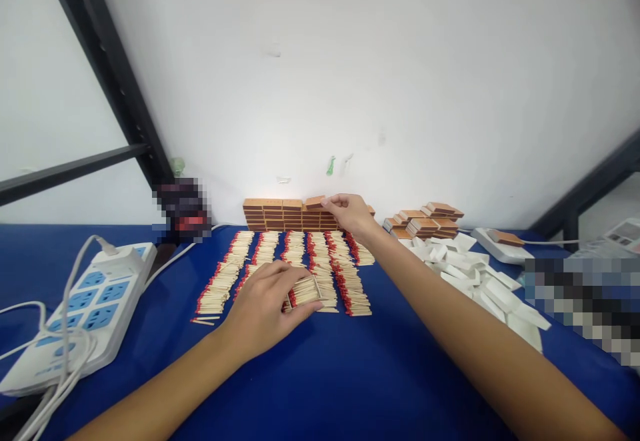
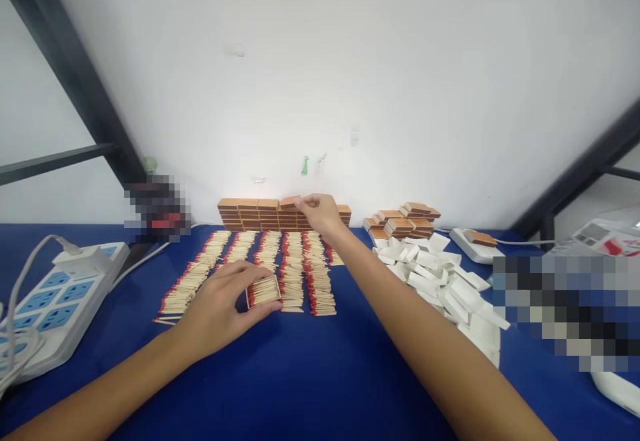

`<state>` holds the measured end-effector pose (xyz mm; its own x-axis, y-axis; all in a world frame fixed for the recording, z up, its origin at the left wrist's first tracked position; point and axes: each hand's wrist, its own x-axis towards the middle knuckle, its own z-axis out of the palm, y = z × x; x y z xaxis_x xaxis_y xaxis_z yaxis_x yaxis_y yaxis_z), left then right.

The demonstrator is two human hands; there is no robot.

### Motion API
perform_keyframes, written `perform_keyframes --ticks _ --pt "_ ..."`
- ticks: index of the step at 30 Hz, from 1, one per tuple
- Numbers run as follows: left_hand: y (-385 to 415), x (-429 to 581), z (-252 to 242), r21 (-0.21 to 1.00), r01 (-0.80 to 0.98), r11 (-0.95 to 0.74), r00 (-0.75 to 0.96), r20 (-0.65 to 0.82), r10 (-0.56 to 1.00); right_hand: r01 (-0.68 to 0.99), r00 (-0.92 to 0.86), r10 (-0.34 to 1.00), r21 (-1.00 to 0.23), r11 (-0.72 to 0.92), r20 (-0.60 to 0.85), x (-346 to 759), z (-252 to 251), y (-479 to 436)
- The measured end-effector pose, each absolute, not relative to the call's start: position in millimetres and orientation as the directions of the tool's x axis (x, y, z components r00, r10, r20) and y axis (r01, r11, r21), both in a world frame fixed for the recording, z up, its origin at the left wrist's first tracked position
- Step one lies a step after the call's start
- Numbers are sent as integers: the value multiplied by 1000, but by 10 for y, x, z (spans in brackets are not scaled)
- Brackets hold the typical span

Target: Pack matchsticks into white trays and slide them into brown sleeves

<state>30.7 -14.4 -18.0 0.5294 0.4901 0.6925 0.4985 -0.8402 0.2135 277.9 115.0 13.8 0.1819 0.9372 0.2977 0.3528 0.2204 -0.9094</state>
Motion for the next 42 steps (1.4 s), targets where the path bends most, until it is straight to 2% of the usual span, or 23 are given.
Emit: perform_keyframes --ticks 11,23,36,42 --pt "-180 306 -147 187 502 -845 552 682 479 571 231 914 -807 151 334 2717 70 1215" --pt "-157 300 -173 166 501 -849 573 671 469 782 116 884 -590 199 452 2713 153 1169" --pt "-159 303 -156 156 480 -863 583 678 448 860 141 859 -490 140 493 2633 170 1161" --pt "-173 320 -148 161 471 -867 585 679 443 908 42 823 -365 205 566 2419 189 1129"
